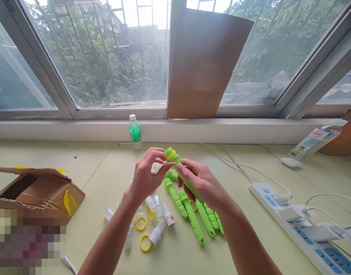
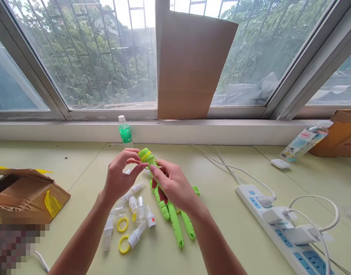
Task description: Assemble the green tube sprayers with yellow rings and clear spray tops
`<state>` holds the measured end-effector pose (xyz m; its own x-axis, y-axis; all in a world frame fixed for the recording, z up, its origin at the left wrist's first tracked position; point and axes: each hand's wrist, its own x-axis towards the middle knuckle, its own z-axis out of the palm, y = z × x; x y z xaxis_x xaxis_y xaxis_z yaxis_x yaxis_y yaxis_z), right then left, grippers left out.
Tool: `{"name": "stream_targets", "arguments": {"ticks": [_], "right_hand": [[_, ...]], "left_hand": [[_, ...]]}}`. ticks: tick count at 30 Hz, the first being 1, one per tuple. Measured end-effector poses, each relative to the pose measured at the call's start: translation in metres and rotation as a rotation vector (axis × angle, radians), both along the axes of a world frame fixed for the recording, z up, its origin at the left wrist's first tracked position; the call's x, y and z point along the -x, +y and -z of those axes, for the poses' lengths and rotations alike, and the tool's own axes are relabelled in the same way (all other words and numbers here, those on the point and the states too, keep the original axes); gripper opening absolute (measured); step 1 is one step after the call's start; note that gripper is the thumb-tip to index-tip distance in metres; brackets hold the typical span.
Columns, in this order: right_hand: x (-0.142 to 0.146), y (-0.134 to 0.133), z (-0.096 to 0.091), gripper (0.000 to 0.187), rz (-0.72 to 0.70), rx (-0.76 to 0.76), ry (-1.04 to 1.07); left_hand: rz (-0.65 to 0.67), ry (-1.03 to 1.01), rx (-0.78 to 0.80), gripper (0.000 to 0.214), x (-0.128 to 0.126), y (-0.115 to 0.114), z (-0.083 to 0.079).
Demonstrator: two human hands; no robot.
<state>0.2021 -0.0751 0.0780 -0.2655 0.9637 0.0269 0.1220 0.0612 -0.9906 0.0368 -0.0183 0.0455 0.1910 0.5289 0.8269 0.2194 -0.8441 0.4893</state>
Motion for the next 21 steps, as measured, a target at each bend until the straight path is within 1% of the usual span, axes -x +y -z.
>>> {"name": "stream_targets", "arguments": {"ticks": [5, 8, 14, 18, 21], "right_hand": [[-0.003, 0.000, 0.004, 0.033, -0.041, 0.019, 0.107], [-0.003, -0.001, 0.003, 0.033, -0.062, 0.039, 0.146], [-0.001, -0.003, -0.005, 0.030, -0.071, 0.096, 0.162], [0.000, -0.003, -0.005, 0.030, -0.070, 0.106, 0.166], [0.002, -0.002, -0.005, 0.030, -0.065, 0.104, 0.162]], "left_hand": [[0.041, 0.002, 0.005, 0.016, 0.002, -0.005, -0.004], [0.072, -0.001, 0.011, 0.020, 0.004, -0.006, -0.006], [0.103, 0.033, 0.025, 0.024, 0.008, -0.006, -0.007], [0.133, 0.068, 0.031, 0.032, 0.011, -0.005, -0.009], [0.140, 0.073, 0.041, 0.031, 0.012, -0.004, -0.009]]}}
